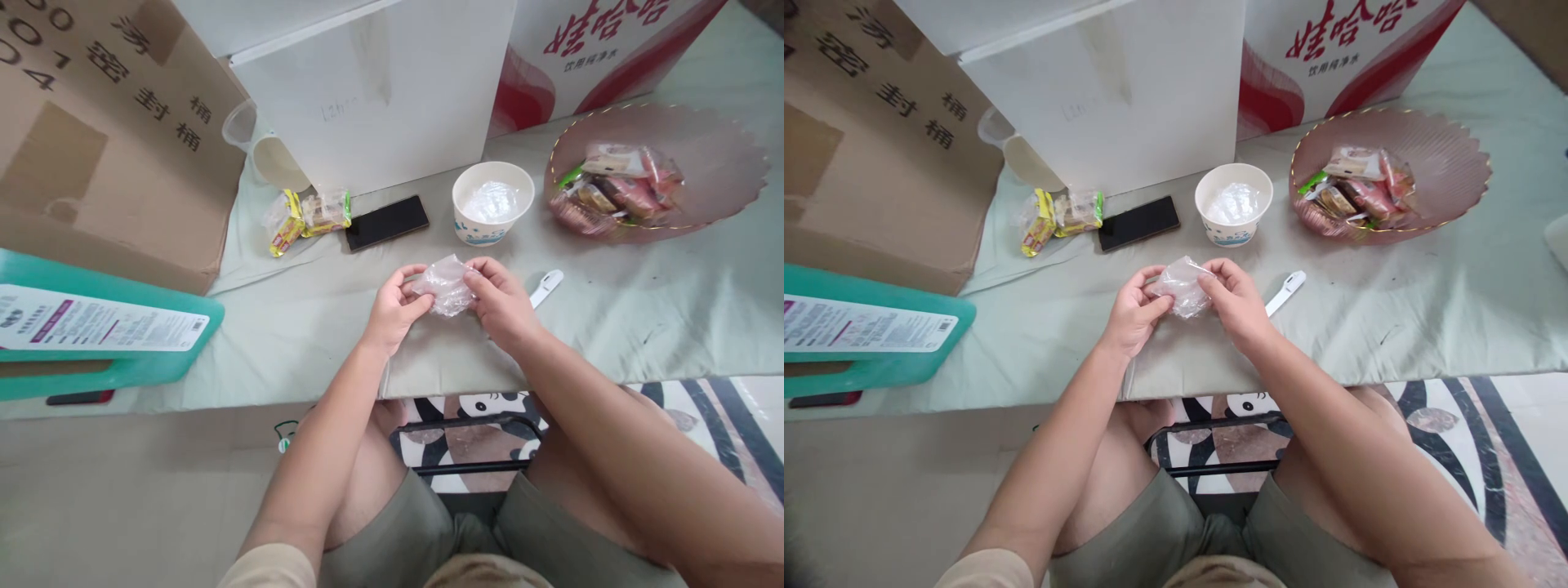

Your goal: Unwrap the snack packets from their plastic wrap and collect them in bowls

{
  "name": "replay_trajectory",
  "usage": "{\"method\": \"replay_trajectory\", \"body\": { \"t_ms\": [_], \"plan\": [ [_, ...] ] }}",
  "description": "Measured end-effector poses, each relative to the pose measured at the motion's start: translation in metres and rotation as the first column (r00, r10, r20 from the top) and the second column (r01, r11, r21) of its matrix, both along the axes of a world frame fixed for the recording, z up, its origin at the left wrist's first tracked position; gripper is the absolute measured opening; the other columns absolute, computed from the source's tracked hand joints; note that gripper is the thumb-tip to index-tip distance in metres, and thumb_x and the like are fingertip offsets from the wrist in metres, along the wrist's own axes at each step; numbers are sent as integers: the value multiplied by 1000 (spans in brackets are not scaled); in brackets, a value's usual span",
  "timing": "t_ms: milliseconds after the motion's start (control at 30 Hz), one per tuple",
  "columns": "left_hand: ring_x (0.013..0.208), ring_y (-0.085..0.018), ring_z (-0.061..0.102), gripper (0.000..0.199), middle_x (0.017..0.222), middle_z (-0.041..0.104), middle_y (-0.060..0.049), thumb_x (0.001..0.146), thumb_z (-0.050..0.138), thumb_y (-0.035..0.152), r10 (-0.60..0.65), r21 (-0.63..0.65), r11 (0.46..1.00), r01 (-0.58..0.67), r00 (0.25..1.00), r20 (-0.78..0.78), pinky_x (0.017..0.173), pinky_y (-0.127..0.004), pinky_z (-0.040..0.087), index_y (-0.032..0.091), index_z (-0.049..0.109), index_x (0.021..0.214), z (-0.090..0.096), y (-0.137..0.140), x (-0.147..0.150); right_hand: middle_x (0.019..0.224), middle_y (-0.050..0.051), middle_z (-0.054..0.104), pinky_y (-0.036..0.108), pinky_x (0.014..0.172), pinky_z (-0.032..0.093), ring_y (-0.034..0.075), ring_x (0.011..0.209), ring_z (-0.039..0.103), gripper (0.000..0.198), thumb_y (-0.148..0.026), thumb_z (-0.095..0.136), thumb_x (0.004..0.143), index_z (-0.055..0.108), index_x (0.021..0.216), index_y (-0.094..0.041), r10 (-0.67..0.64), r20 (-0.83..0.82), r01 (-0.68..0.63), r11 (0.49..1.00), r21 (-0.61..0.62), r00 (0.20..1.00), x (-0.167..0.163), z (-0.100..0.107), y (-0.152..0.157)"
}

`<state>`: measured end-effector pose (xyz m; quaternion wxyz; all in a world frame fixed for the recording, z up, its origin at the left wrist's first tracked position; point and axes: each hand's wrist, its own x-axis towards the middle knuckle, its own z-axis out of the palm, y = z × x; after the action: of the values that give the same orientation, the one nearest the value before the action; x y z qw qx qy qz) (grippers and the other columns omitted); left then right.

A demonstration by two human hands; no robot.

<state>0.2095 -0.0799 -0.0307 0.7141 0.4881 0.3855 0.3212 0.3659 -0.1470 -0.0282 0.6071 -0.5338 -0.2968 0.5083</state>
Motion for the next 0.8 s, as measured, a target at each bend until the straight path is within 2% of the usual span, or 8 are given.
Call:
{"method": "replay_trajectory", "body": {
  "t_ms": [133, 267, 367, 433, 533, 633, 700, 800],
  "plan": [
    [67, -10, 55, 34, 79, 62, 2, 62, 70, 20, -67, 101, 992, 72, 996, -60, 63, -23, 42, 18, 62, 95, 2, 0, -2, 90, 1, 64, 29, 65, 47, 16, 76, 60, 40, -43, 79, 73, 59, 102, -25, 12, 159, -19, 999, 42, 987, 4, 8, -5],
    [59, -8, 42, 17, 68, 50, 5, 66, 58, 17, -130, 205, 965, 165, 976, -174, 54, -22, 32, 18, 60, 82, 3, -2, -5, 71, -1, 59, 28, 58, 41, 14, 63, 51, 26, -47, 70, 82, 61, 83, -22, 70, 305, -67, 998, -20, 950, 1, 15, -13],
    [60, -9, 42, 17, 69, 49, 5, 68, 58, 17, -154, 234, 952, 197, 970, -190, 55, -23, 33, 19, 59, 84, 6, -2, -7, 69, -1, 57, 29, 56, 39, 14, 62, 49, 24, -46, 67, 85, 61, 81, -23, 7, 376, 0, 1000, -18, 927, 0, 16, -20],
    [65, -10, 47, 18, 73, 53, 3, 70, 60, 20, -142, 235, 957, 173, 979, -144, 60, -24, 38, 18, 60, 88, 9, -1, -9, 71, 1, 59, 31, 57, 39, 15, 62, 50, 19, -41, 67, 85, 62, 82, -23, -96, 416, 105, 994, 1, 904, 6, 19, -20],
    [69, -11, 50, 15, 75, 56, 1, 75, 62, 24, -123, 227, 963, 144, 987, -107, 64, -25, 41, 18, 62, 88, 12, 2, -13, 75, 3, 62, 34, 62, 38, 14, 66, 50, 1, -22, 65, 83, 64, 82, -22, -325, 539, 327, 940, 95, 777, 29, 31, -6],
    [66, -11, 48, 10, 73, 55, 1, 77, 62, 25, -121, 218, 966, 140, 988, -101, 62, -26, 40, 19, 62, 84, 13, 5, -15, 80, 3, 65, 37, 65, 37, 11, 68, 51, 12, -11, 58, 81, 65, 83, -20, -441, 642, 415, 887, 205, 627, 56, 55, 25],
    [64, -11, 47, 8, 72, 55, 1, 77, 62, 25, -125, 213, 967, 142, 988, -93, 61, -26, 39, 19, 61, 82, 12, 7, -15, 93, 6, 70, 38, 64, 35, 11, 73, 55, 19, -10, 56, 85, 68, 97, -18, -410, 759, 454, 875, 171, 505, 69, 72, 50],
    [63, -10, 46, 7, 70, 55, 2, 78, 60, 25, -130, 202, 968, 146, 988, -87, 61, -26, 38, 19, 61, 81, 12, 8, -11, 109, 10, 72, 41, 68, 33, 16, 93, 63, 28, -15, 58, 90, 65, 117, -13, -126, 930, 379, 925, -16, 344, 77, 90, 83]
  ]
}}
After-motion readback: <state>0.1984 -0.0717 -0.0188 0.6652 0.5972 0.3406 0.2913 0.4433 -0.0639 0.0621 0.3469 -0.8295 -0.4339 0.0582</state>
